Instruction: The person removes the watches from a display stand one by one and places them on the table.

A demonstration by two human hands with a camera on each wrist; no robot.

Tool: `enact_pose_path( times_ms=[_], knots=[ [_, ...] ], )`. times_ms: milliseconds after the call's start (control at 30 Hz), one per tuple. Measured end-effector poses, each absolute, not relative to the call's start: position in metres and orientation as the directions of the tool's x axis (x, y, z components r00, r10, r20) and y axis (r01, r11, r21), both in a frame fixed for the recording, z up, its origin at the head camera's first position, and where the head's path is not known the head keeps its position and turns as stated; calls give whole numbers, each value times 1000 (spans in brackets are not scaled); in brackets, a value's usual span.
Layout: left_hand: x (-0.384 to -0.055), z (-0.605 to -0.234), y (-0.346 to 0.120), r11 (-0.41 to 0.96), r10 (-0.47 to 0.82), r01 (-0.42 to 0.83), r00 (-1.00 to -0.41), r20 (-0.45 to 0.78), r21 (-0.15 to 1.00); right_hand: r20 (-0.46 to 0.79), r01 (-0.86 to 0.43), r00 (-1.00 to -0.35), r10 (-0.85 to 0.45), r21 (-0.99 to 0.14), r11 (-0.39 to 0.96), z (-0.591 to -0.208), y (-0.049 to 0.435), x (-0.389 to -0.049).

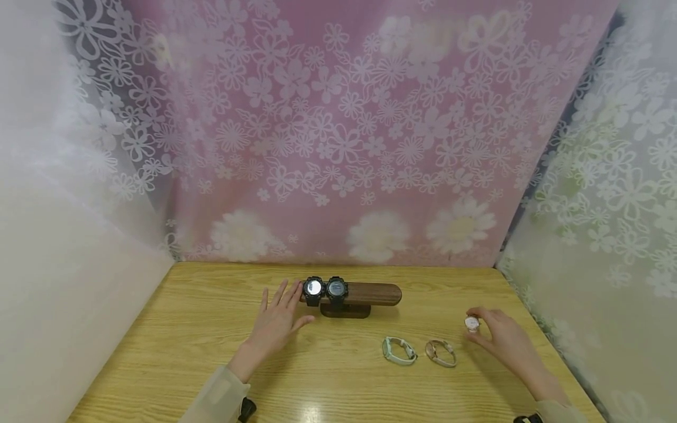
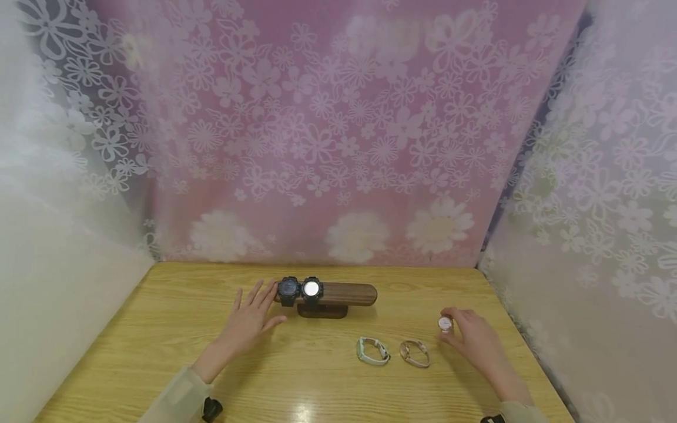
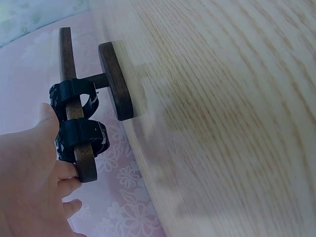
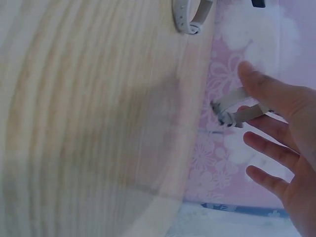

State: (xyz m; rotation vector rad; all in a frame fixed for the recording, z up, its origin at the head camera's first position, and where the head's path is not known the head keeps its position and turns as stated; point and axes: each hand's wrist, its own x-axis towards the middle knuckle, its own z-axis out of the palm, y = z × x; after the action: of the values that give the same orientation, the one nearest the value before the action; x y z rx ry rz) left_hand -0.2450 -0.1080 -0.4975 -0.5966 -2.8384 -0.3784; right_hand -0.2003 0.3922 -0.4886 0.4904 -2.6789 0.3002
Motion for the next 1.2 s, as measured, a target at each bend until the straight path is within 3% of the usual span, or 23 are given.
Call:
enact_pose_path(
  times_ms=[167,367,700,1200],
  knots=[
    [-245,-498,-108,885,361,417,-895,262,208,353,-417,-868,-350,-132,900,-495,401,-195],
    [-245,-499,-107,884,363,421,-893,266,205,224,-388,-912,-345,-194,901,-503,409,-189],
    [-244,-497,-107,885,365,424,-889,278,194,71,-364,-931,-359,-254,896,-510,414,-185],
    [-244,-499,-107,891,363,417,-892,269,180,124,-404,-915,-385,-278,872,-510,415,-180]
  ],
)
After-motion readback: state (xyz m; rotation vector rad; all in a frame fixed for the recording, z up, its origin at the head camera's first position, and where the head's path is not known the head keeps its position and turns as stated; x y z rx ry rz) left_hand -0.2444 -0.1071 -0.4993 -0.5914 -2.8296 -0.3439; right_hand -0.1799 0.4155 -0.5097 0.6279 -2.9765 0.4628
